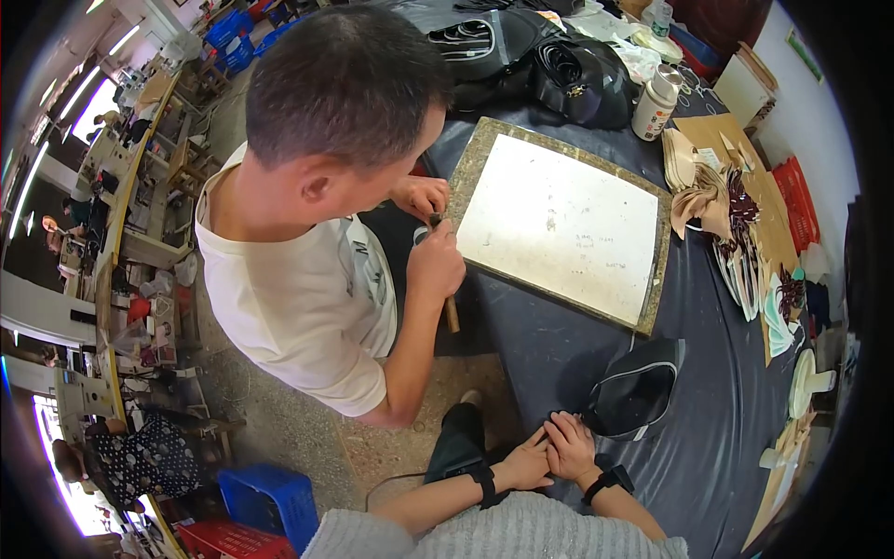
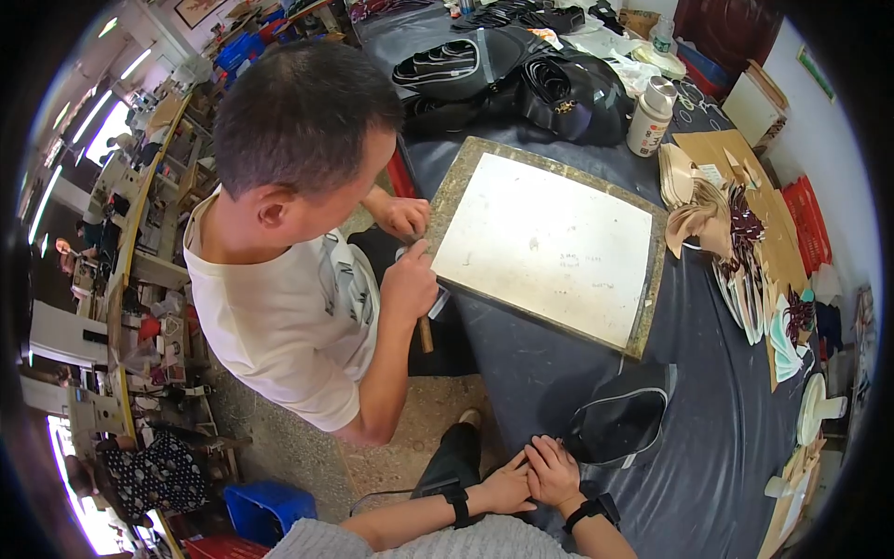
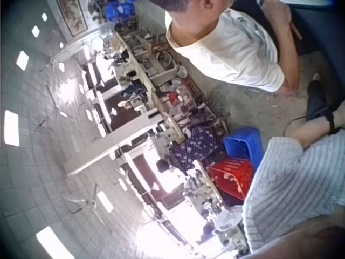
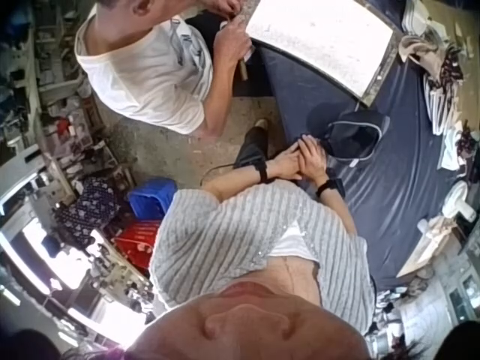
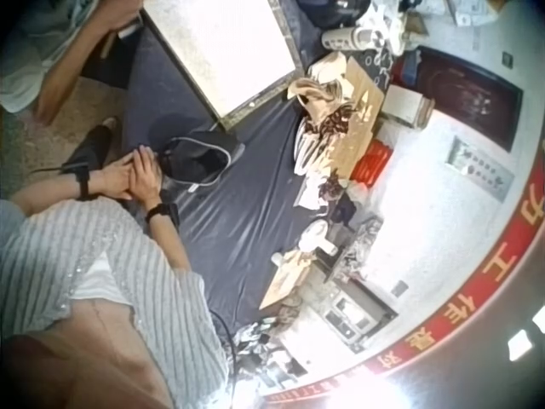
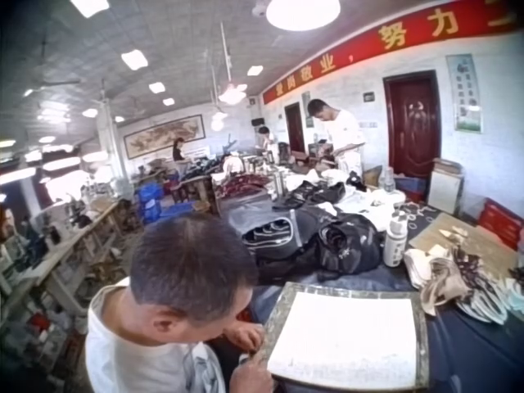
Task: Assembling and inspecting shoe components at a factory workbench.
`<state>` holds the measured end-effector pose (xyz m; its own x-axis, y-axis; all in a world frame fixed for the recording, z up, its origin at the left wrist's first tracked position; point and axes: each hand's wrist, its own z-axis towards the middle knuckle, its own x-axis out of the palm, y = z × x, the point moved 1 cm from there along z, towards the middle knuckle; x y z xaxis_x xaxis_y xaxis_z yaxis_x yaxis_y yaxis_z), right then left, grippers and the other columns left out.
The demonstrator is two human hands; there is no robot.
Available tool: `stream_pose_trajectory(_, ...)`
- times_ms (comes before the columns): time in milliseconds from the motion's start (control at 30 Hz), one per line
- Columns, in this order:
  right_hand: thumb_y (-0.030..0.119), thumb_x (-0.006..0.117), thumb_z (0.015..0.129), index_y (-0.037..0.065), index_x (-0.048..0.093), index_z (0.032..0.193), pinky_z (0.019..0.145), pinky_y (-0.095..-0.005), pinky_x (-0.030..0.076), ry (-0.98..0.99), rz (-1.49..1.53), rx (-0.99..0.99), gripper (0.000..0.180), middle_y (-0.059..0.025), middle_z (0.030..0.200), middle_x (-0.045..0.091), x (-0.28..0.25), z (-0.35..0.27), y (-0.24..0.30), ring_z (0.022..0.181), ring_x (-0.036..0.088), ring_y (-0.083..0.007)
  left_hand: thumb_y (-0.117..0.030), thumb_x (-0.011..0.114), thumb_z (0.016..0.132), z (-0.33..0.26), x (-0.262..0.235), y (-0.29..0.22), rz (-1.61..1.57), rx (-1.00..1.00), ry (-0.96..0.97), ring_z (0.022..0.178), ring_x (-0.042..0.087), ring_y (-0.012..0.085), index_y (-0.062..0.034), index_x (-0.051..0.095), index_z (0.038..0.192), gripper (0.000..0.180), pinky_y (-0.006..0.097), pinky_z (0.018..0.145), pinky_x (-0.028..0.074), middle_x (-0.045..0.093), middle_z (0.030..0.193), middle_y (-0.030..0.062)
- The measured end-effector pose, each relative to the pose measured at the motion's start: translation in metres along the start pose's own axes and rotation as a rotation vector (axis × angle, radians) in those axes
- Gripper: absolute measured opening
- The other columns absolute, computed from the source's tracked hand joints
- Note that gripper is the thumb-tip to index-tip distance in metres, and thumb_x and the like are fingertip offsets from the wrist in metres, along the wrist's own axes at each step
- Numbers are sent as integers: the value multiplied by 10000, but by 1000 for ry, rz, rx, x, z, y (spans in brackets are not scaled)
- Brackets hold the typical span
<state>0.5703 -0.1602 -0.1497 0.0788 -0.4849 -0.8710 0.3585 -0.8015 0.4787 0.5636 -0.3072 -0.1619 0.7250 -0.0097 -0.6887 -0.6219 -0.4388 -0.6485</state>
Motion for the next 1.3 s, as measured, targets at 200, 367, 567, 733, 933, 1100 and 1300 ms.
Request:
stream_pose_trajectory(200,223,599,780,70,643,1133,994,-470,445,21,5,4,386,-111,1238,591,2,0,2,1165,553,-311,-498,555,880,-3,5,2,-4,4,-16,1419,235,317,-51,586,1268,592,514,1181,-33,514,1357,138)
stream_pose_trajectory(367,203,600,770,75,642,1136,965,-428,474,5,-21,48,390,-106,1239,591,-9,-3,2,1182,551,-282,-493,578,864,9,10,3,-35,65,-26,1413,253,320,-75,574,1293,599,517,1179,-5,503,1368,149)
stream_pose_trajectory(567,197,619,781,61,619,1167,940,-414,494,-6,68,2,410,-105,1264,563,4,0,-2,1177,550,-296,-557,498,896,-5,9,7,212,17,-144,1439,186,339,-91,513,1361,659,557,1150,-33,436,1441,146)
stream_pose_trajectory(733,197,614,795,53,608,1183,956,-414,489,1,103,-8,413,-112,1270,556,4,-10,-9,1172,550,-304,-551,515,891,5,4,1,193,9,-41,1451,151,338,-93,472,1397,684,546,1155,-41,394,1473,149)
stream_pose_trajectory(933,218,632,752,90,624,1177,970,-453,462,30,62,22,444,-97,1271,568,3,-5,-4,1191,536,-295,-497,612,845,1,10,5,55,-8,-40,1443,203,313,-95,518,1358,658,519,1177,-4,474,1420,118)
stream_pose_trajectory(1100,213,625,749,90,634,1158,980,-465,438,29,37,17,427,-100,1264,576,3,-4,-2,1191,536,-302,-490,595,853,3,12,5,6,34,-87,1436,207,320,-82,549,1316,619,518,1174,-37,472,1405,143)
stream_pose_trajectory(1300,224,610,767,85,644,1139,980,-430,457,7,-27,3,399,-90,1249,587,0,-1,1,1183,545,-278,-472,578,865,1,10,3,-27,7,-29,1436,197,314,-75,558,1300,589,522,1176,-51,483,1390,136)
